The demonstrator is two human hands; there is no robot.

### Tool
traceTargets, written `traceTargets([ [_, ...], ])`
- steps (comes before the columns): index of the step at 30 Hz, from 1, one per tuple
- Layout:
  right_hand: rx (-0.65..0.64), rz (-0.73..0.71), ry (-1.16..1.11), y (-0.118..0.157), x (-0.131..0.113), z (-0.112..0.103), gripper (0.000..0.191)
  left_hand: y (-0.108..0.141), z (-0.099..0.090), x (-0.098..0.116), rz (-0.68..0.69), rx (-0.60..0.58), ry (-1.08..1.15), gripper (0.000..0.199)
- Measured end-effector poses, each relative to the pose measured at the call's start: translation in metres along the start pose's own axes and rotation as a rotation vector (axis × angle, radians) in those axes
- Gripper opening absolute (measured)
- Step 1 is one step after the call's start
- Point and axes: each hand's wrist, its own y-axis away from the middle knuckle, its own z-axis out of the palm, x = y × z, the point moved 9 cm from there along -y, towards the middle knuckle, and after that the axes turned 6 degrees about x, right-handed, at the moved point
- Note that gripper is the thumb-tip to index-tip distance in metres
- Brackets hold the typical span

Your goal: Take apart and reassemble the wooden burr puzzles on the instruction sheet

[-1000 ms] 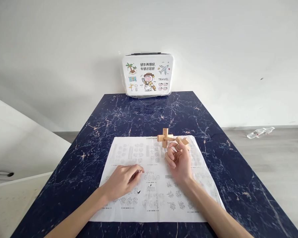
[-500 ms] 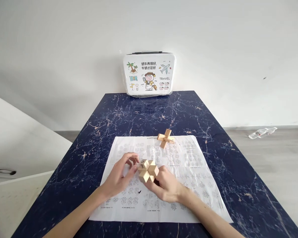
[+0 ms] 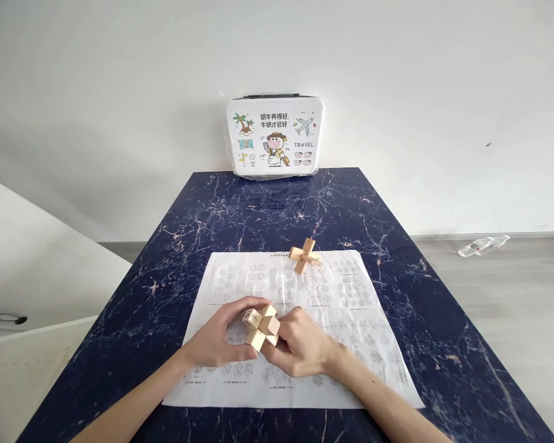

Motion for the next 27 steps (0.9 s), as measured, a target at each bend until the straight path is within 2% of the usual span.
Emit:
traceTargets([
  [6, 0.023, 0.093, -0.071, -0.001, 0.005, -0.004, 0.029, -0.002, -0.008, -0.002, -0.009, 0.061, 0.053, 0.067],
  [11, 0.068, 0.201, -0.097, 0.003, 0.016, -0.007, 0.014, -0.003, -0.013, -0.004, -0.040, 0.086, 0.057, 0.069],
  [22, 0.085, 0.235, -0.073, 0.005, 0.022, -0.011, 0.031, -0.004, -0.017, -0.008, -0.073, 0.106, 0.065, 0.075],
  [27, 0.087, 0.253, -0.059, 0.006, 0.025, -0.010, 0.035, -0.004, -0.017, -0.008, -0.077, 0.113, 0.049, 0.068],
])
